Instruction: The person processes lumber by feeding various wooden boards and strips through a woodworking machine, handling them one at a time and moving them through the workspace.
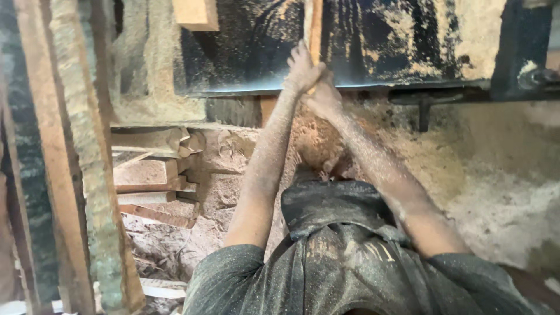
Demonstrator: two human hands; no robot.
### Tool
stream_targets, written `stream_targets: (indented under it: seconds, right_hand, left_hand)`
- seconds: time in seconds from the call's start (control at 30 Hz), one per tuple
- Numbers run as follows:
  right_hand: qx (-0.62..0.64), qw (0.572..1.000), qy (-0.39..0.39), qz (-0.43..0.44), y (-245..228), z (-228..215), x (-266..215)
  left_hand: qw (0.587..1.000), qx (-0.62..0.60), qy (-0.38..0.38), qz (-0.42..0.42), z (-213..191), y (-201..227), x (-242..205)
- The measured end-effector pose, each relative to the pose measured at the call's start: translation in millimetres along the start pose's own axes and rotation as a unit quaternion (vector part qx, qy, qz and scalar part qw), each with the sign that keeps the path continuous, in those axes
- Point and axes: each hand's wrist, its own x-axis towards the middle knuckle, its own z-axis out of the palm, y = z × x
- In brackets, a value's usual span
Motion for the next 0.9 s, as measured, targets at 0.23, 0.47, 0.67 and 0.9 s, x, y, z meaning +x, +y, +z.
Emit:
stream_targets:
  seconds: [0.23,0.47,0.67,0.9]
  right_hand:
    - [0.365,0.904,-0.075,0.211,-47,-7,-26]
    - [0.474,0.870,-0.081,0.112,-9,44,-56]
    - [0.342,0.929,-0.068,0.123,-41,36,-96]
    - [0.160,0.975,0.112,-0.103,-53,48,-144]
  left_hand:
    - [0.999,-0.011,-0.029,-0.043,7,9,-33]
    - [0.999,0.015,-0.008,0.035,21,-10,-69]
    - [0.987,-0.042,-0.108,-0.112,-21,23,-127]
    - [0.982,-0.177,-0.067,-0.003,-5,-8,-159]
